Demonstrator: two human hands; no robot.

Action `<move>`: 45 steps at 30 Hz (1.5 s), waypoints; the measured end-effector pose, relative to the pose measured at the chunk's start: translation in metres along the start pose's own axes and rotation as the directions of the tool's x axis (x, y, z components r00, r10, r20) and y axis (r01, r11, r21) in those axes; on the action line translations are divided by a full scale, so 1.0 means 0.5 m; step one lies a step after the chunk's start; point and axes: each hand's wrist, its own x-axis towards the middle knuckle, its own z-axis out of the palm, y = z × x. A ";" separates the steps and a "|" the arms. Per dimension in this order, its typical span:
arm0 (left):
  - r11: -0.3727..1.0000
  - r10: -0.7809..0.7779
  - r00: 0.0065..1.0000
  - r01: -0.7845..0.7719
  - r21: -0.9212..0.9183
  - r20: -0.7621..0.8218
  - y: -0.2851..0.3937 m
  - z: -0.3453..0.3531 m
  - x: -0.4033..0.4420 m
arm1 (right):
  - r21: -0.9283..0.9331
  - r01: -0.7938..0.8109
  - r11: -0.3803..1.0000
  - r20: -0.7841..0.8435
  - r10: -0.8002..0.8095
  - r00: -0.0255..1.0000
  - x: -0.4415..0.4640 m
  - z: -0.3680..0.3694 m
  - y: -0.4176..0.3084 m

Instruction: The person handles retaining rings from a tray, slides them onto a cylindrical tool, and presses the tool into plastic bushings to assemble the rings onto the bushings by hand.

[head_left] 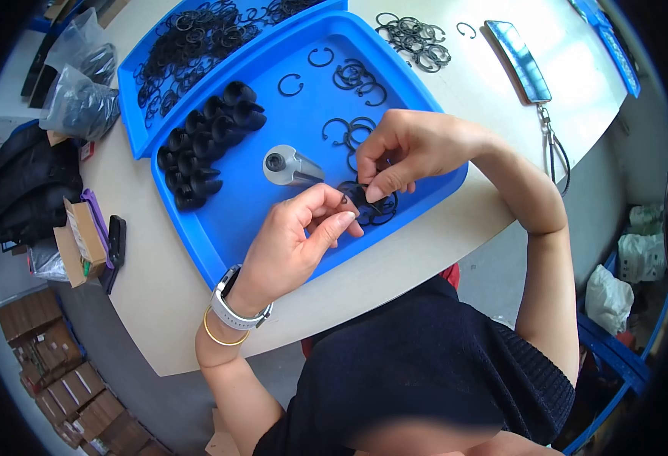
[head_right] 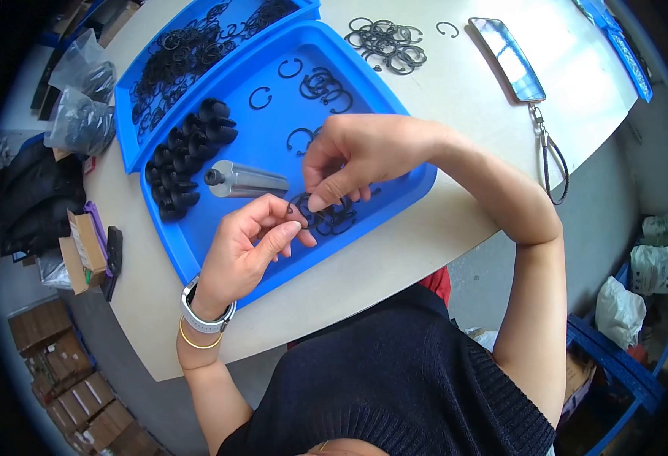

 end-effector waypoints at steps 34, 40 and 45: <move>0.950 -0.120 0.968 0.178 -0.259 0.222 0.016 -0.017 -0.010 | 0.321 0.125 0.939 -0.136 -0.085 0.987 0.002 -0.005 0.005; 0.965 -0.125 0.972 0.165 -0.202 0.199 0.030 -0.017 -0.017 | 0.296 0.104 0.949 -0.118 -0.072 0.990 -0.003 -0.009 0.003; 0.933 0.128 0.985 -0.081 0.352 -0.113 0.049 0.000 -0.033 | 0.258 0.093 0.962 -0.080 -0.074 0.994 -0.001 -0.001 0.004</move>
